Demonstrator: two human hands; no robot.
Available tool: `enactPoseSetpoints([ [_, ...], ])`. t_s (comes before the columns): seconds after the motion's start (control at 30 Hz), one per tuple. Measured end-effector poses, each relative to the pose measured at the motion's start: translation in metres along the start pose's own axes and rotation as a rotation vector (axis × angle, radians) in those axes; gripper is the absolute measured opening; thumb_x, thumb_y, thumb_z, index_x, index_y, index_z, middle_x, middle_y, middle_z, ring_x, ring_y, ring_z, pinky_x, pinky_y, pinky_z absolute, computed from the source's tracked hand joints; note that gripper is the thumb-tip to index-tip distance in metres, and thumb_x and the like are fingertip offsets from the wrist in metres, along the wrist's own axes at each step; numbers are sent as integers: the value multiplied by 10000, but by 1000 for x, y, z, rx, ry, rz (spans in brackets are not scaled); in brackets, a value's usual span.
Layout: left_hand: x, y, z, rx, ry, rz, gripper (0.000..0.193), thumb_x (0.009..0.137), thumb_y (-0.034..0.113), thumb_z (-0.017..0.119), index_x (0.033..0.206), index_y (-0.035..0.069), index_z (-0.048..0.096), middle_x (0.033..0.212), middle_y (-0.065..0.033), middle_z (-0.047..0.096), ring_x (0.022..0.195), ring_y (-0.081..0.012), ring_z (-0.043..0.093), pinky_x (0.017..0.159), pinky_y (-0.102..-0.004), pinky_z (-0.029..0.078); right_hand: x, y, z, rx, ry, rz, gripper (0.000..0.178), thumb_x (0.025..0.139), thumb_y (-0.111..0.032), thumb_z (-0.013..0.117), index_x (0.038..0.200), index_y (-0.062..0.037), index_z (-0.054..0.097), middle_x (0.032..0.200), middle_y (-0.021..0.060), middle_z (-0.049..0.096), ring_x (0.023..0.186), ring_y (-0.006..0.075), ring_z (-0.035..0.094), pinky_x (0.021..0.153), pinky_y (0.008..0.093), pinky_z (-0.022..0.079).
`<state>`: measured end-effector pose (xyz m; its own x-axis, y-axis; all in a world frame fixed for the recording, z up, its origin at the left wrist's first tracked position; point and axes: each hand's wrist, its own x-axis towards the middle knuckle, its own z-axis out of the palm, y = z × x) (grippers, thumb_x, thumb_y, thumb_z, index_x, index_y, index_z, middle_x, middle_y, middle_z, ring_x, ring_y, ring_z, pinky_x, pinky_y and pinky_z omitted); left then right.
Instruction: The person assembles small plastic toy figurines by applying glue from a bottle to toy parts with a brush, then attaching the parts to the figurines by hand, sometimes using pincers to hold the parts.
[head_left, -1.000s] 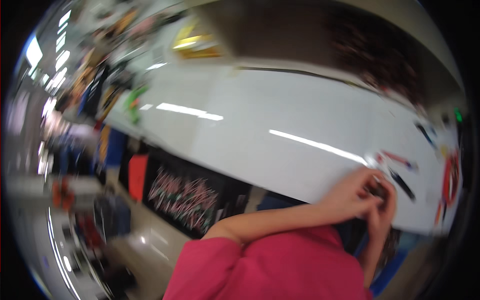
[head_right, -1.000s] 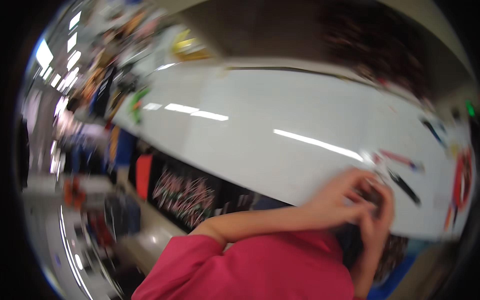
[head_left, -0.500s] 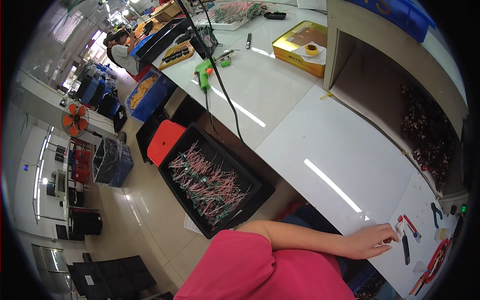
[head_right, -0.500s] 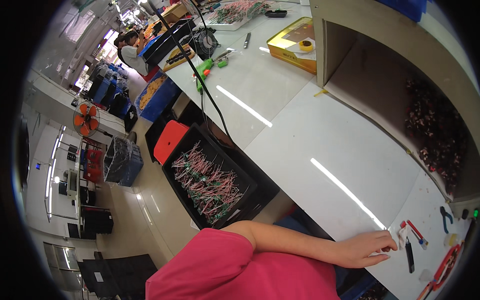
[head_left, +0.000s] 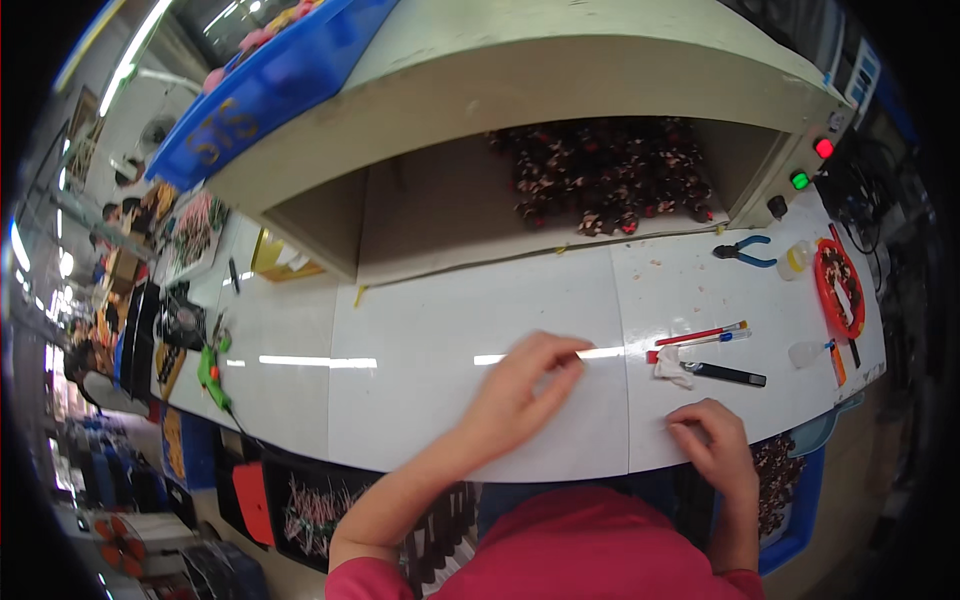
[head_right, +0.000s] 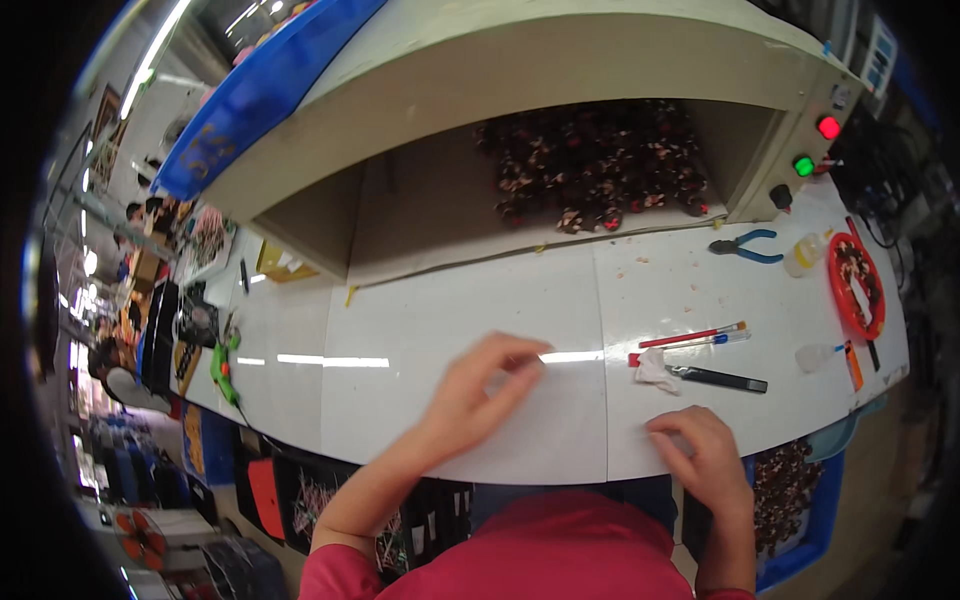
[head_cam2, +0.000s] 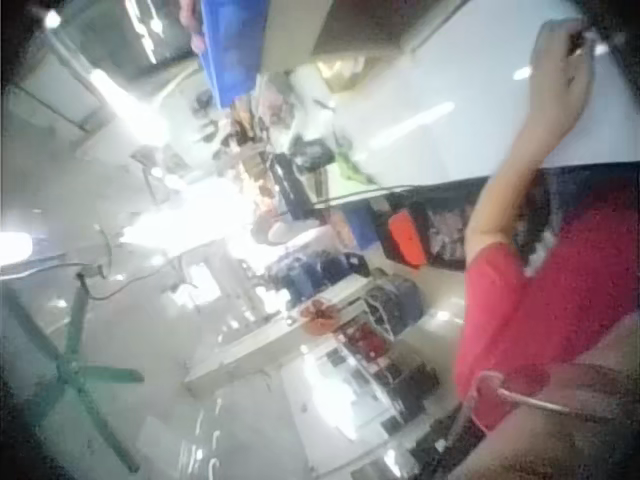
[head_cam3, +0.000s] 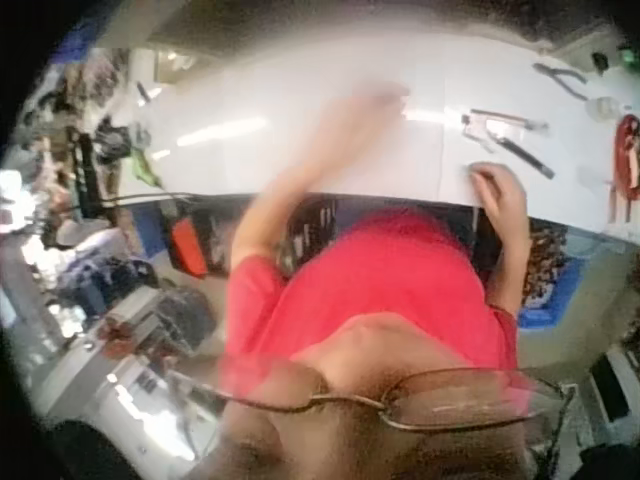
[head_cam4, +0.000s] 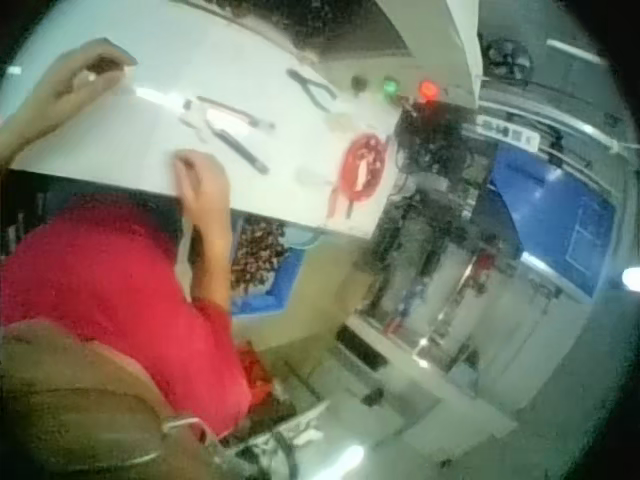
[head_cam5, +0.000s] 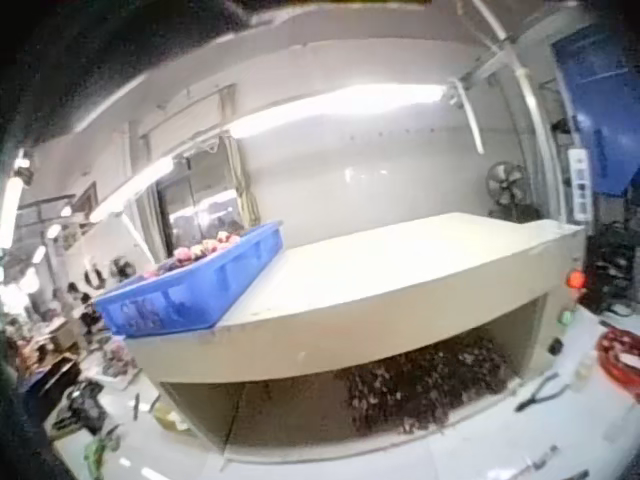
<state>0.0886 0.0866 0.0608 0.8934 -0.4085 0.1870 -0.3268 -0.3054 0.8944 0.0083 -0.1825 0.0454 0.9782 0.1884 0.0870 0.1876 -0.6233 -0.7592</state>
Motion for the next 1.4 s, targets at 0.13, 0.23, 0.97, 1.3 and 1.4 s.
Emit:
enactPoseSetpoints([
  [0.13,68,-30,-27,103,158,33,221,874,76,584,1089,27,597,942,-79,612,865,-139,567,761,-258,451,4,6,18,26,102,-76,94,754,-67,668,844,-69,638,776,77,635,685,262,575,640,353,427],
  [0.23,128,-58,-44,178,221,-34,255,868,148,608,1092,27,592,920,-84,622,808,-135,582,727,-265,462,10,12,24,-4,166,-108,90,749,-74,672,831,-75,635,728,53,623,617,236,551,597,350,404],
  [0.97,186,-62,-39,-58,358,0,316,863,185,615,1116,1,566,1020,-116,631,937,-193,597,820,-292,457,3,6,22,30,136,-80,117,766,-83,682,868,-67,627,742,57,623,698,229,594,642,322,445],
  [1.3,-4,14,42,-677,-95,-445,221,913,92,562,1101,-18,520,942,-72,611,816,-93,577,711,-230,478,27,-22,39,418,148,-117,394,754,-48,723,1107,-42,549,1046,100,548,893,188,573,773,289,501],
  [1.4,-19,1,54,-664,-63,-419,203,924,77,553,1099,-22,526,941,-62,609,812,-77,576,694,-202,476,26,-12,49,393,17,-118,416,754,-38,727,1121,-38,531,1031,85,562,890,160,580,776,279,500],
])
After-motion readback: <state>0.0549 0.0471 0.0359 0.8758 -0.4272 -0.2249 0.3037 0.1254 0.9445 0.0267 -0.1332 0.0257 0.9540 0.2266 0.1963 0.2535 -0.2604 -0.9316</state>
